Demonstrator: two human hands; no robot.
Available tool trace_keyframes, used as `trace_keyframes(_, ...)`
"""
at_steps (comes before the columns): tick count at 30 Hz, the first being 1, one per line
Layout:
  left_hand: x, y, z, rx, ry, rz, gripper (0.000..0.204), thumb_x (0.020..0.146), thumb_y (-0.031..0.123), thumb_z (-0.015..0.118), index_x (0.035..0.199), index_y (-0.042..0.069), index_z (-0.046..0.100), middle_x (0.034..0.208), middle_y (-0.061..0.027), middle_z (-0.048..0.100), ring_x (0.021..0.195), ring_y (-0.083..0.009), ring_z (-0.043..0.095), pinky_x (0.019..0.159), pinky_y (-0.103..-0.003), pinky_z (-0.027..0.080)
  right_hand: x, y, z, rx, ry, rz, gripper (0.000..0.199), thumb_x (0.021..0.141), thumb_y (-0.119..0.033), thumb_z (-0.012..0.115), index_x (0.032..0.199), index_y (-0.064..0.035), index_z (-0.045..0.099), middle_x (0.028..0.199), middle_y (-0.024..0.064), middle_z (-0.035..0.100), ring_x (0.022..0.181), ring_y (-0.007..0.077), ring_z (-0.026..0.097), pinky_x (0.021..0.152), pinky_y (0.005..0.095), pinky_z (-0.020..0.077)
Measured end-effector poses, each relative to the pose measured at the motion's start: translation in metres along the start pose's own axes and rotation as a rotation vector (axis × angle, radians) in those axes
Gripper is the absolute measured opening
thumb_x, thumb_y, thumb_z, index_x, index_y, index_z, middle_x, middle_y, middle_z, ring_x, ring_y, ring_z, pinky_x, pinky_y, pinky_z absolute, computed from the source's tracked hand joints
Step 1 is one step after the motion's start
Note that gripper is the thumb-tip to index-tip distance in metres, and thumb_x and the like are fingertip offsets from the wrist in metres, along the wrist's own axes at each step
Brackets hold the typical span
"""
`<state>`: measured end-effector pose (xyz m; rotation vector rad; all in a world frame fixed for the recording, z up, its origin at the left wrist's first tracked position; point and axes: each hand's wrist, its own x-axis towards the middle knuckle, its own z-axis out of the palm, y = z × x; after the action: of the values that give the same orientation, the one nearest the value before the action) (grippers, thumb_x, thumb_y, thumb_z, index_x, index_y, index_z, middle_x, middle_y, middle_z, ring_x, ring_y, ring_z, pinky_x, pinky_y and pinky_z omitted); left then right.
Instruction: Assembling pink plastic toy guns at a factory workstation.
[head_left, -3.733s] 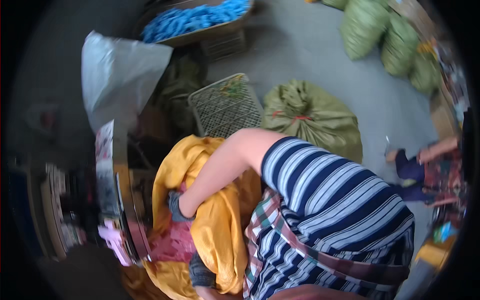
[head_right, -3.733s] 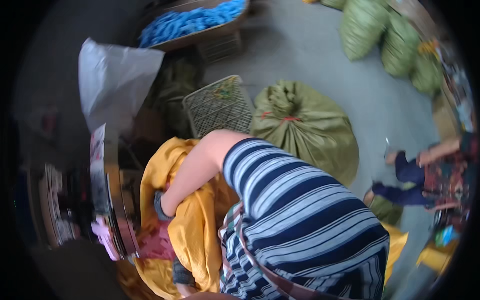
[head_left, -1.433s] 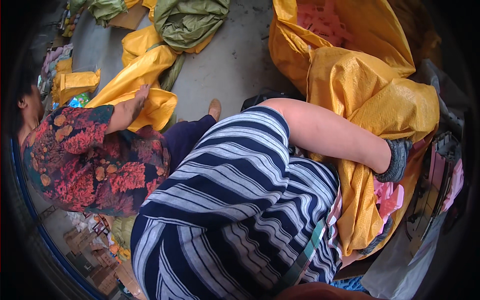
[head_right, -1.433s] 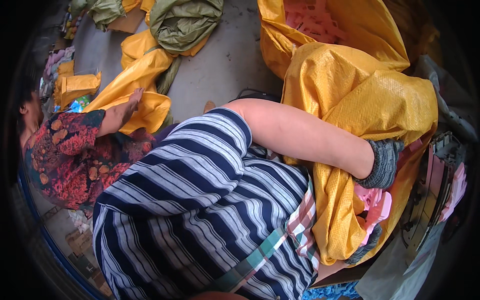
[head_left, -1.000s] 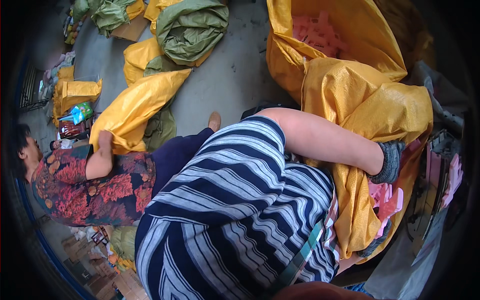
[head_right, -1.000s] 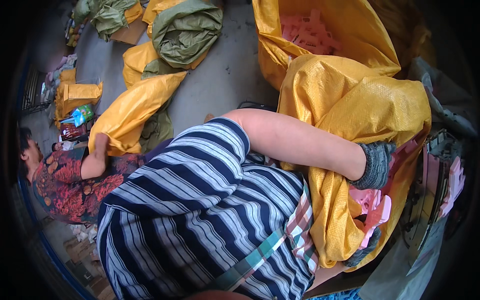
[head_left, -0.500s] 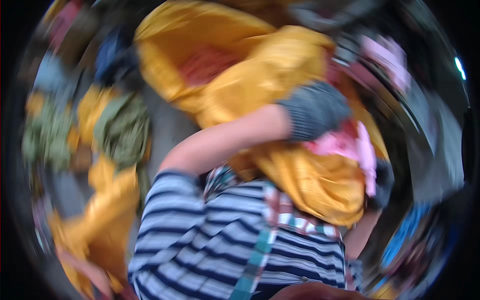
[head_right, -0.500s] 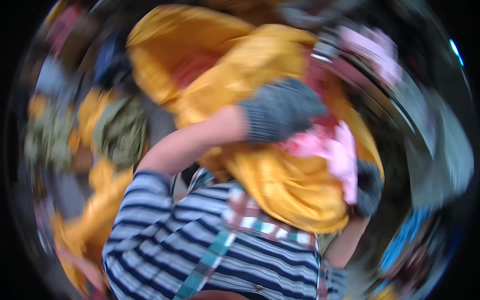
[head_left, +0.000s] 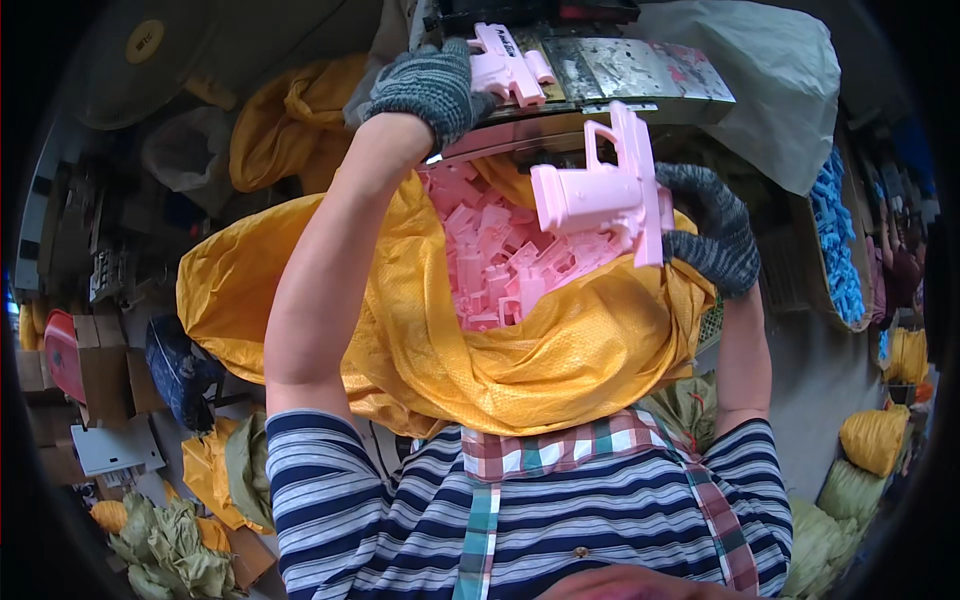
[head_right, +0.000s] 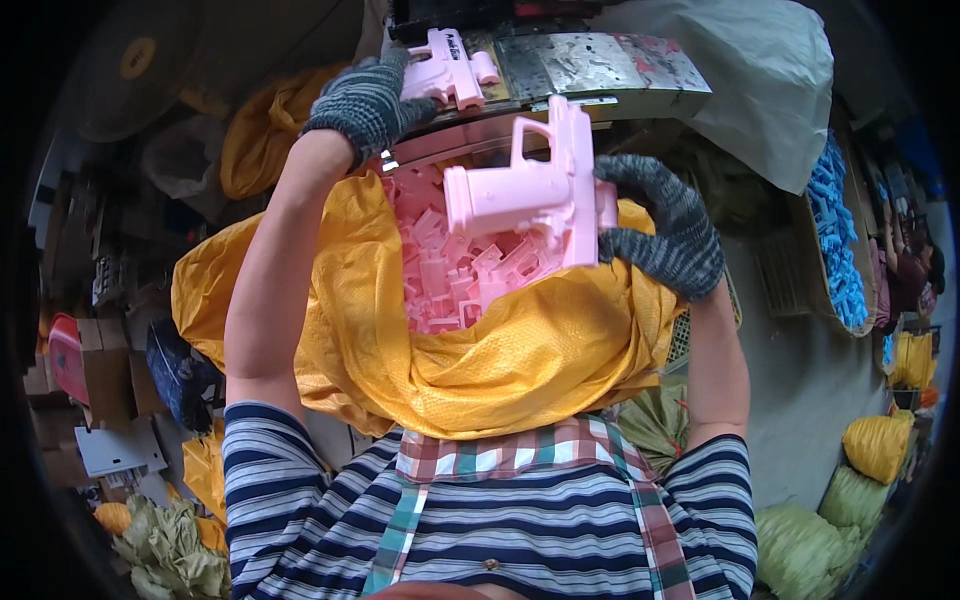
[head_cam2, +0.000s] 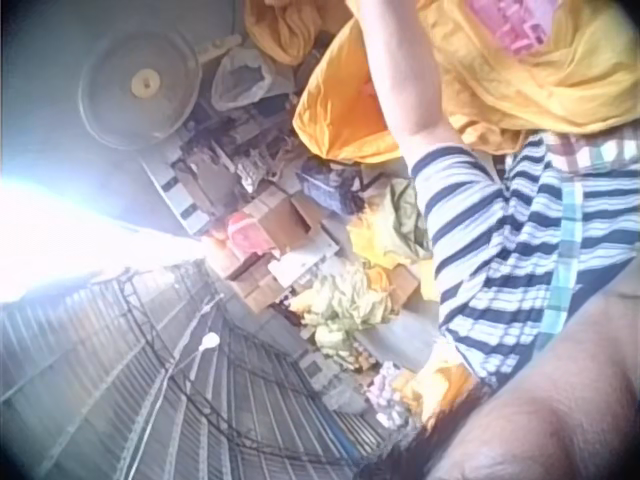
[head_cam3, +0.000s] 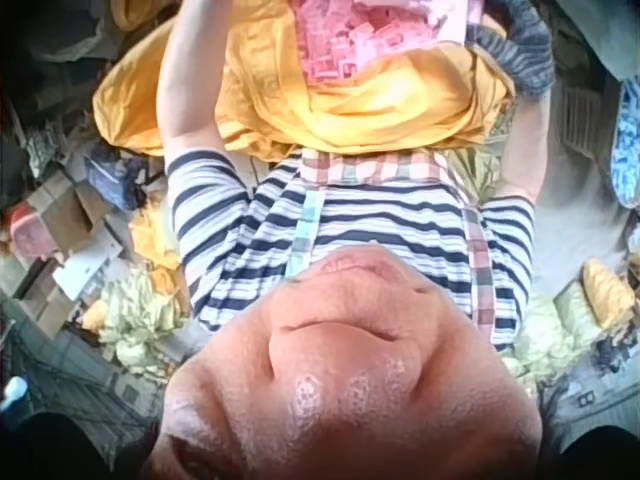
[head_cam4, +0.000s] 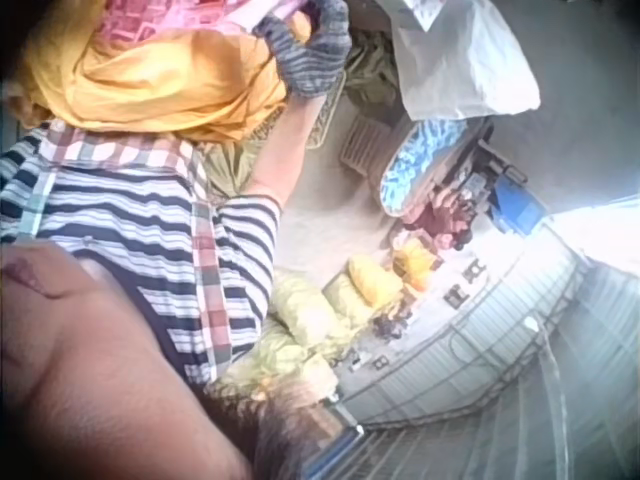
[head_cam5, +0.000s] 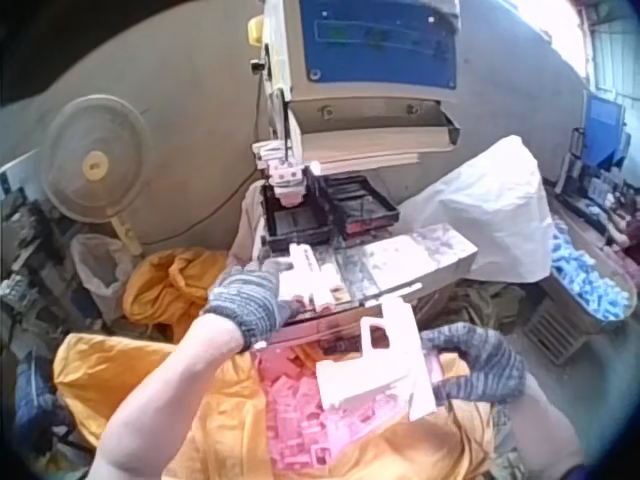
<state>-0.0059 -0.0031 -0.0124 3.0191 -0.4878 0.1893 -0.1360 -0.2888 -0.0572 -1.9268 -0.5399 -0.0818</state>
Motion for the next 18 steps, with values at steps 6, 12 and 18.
trace_keyframes(6, -0.05, -0.022, 0.035, 0.055, 0.381, 0.017, 0.055, 0.073, 0.025, 0.065, 0.122, 0.008, 0.046, 0.11, -0.0154, 0.056, 0.1, -0.0349, 0.052, 0.089, -0.043, 0.04, 0.059, 0.018, 0.01, 0.055, -0.015, -0.071, 0.055, 0.074, -0.018, 0.073, 0.121, -0.0039, 0.05, 0.114, 0.0096, 0.057, 0.105, 0.0195, 0.055, 0.092, 0.0343, 0.0428)
trace_keyframes(12, -0.165, -0.12, 0.016, 0.233, 0.293, -0.549, 0.059, 0.076, 0.028, 0.064, 0.126, 0.005, 0.043, 0.104, -0.0225, 0.058, 0.096, -0.0386, 0.055, 0.082, -0.045, 0.044, 0.15, 0.04, 0.032, -0.598, -0.135, -0.392, 0.045, 0.084, -0.02, 0.059, 0.127, -0.0156, 0.049, 0.126, 0.0113, 0.049, 0.116, 0.0267, 0.047, 0.1, 0.0329, 0.0368)
trace_keyframes(18, -0.202, -0.138, 0.024, 0.416, 0.045, -0.545, 0.076, 0.074, 0.033, 0.067, 0.136, 0.008, 0.03, 0.124, -0.0211, 0.046, 0.116, -0.0364, 0.043, 0.097, -0.043, 0.034, 0.165, 0.012, 0.022, -0.65, -0.157, -0.53, 0.032, 0.081, -0.011, 0.054, 0.111, 0.0005, 0.053, 0.108, 0.0178, 0.053, 0.104, 0.0332, 0.051, 0.091, 0.0367, 0.0405)
